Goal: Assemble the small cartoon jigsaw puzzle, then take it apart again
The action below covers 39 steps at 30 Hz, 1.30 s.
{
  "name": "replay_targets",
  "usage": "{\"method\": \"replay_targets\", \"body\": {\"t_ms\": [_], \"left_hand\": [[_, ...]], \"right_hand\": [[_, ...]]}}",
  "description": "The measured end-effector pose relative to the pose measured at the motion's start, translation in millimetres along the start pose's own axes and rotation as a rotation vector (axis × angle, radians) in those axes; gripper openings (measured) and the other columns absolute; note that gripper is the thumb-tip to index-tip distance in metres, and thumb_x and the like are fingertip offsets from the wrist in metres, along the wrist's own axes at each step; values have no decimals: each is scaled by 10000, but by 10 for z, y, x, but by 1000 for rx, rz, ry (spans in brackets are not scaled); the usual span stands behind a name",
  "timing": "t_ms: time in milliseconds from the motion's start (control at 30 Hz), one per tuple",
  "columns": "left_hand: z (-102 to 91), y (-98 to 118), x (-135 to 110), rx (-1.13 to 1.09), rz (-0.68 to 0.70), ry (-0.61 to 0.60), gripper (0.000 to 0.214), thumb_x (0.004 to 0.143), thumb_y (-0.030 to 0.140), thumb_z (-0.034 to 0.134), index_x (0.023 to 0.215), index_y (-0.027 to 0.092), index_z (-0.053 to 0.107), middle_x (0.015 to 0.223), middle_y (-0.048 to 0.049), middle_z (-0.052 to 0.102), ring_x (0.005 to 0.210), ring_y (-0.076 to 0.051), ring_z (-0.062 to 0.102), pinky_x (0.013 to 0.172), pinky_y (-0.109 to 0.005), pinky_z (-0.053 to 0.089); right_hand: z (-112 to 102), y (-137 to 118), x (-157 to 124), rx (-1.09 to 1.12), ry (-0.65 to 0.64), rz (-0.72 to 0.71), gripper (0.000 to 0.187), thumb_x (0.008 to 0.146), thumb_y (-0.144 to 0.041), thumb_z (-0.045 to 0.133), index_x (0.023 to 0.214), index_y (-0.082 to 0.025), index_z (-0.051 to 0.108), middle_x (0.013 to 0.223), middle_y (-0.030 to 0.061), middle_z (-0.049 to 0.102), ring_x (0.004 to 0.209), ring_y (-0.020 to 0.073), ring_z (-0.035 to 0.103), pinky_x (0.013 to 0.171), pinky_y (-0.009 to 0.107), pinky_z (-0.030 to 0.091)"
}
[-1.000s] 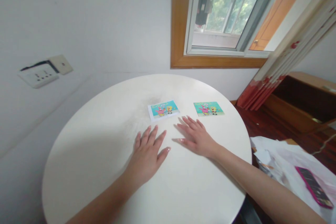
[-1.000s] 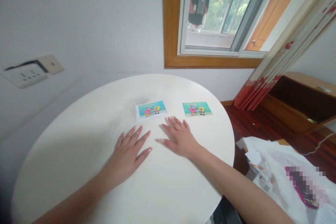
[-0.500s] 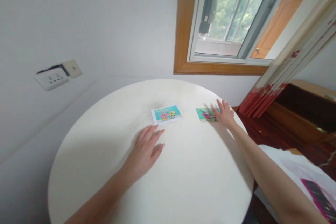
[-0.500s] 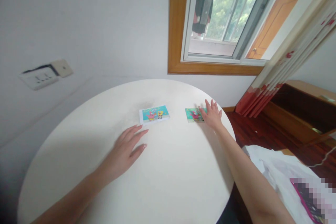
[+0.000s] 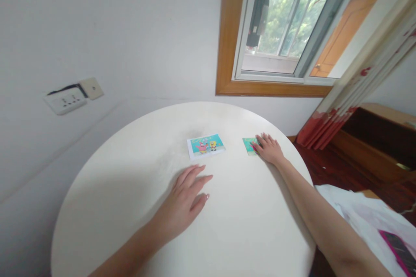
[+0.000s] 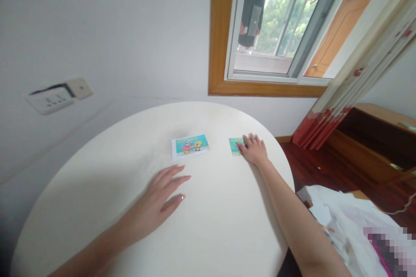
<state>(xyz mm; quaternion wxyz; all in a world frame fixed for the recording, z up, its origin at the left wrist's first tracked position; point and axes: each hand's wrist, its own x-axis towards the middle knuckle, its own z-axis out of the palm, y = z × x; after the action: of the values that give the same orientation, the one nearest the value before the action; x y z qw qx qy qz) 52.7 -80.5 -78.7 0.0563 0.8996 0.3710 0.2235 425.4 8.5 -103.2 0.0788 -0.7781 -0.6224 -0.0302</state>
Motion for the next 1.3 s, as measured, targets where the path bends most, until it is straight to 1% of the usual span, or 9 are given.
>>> {"method": "replay_targets", "body": {"t_ms": [200,367,567,767,900,1000,1100,1200,1300], "left_hand": [[23,22,-6,-57,41,-44,368,920,247,502,1281,266,567,1432,-78,464,1354,-268,362,1114,-485,361],[28,-8,5,-73,43,-43,373,908,237,524,1277,268,572,1430,-75,470,1347,-267,374,1110,-482,365],[18,-27,35,-72,1,15,359,913,230,509,1267,242,571,1386,-84,510,1322,-250,398,1112,-471,362],[51,-52,64,-102,-37,66,365,900,232,520,1261,225,570,1312,-96,563,1260,-244,460,1081,-459,399],[64,-48,85,-118,-47,57,361,908,239,523,1266,227,563,1295,-92,569,1243,-236,468,1078,-448,393],[51,-29,95,-124,-43,18,362,908,296,562,1263,225,559,1284,-83,567,1224,-230,468,1076,-427,381],[32,1,104,-105,-68,-6,478,831,404,671,1252,209,557,1226,-81,582,1161,-248,492,1034,-424,397],[36,22,113,-59,-117,-9,580,762,479,722,1241,197,560,1172,-86,586,1106,-269,506,996,-440,402],[62,23,121,-20,-147,5,594,761,525,706,1225,183,565,1145,-94,582,1079,-278,501,974,-447,402]], "right_hand": [[-14,-12,-42,-27,-60,-28,681,945,-610,237,1499,-224,329,1589,119,239,1456,308,218,1144,507,208],[-42,-104,-221,-37,-70,-87,661,958,-593,249,1502,-227,323,1591,125,230,1461,298,202,1147,500,207],[-70,-415,-535,-6,-47,-207,617,975,-552,272,1482,-213,365,1580,151,250,1461,320,193,1127,527,246],[-79,-803,-854,20,-33,-333,658,976,-522,294,1462,-87,381,1545,203,302,1442,331,249,1129,511,267],[-179,-964,-1087,34,-13,-434,620,974,-502,309,1440,-108,416,1526,173,363,1419,312,304,1118,504,277],[-305,-1031,-1194,71,5,-468,569,945,-525,375,1380,-176,491,1446,134,482,1340,306,395,1069,485,322],[-389,-1072,-1216,89,32,-473,527,893,-528,478,1298,-197,549,1306,137,563,1214,313,470,976,469,371],[-397,-1102,-1204,90,58,-470,537,848,-549,539,1257,-201,564,1190,137,586,1109,315,497,913,461,375],[-370,-1142,-1207,98,77,-494,523,840,-578,537,1187,-190,588,1127,129,586,1054,305,494,881,444,368]]}}
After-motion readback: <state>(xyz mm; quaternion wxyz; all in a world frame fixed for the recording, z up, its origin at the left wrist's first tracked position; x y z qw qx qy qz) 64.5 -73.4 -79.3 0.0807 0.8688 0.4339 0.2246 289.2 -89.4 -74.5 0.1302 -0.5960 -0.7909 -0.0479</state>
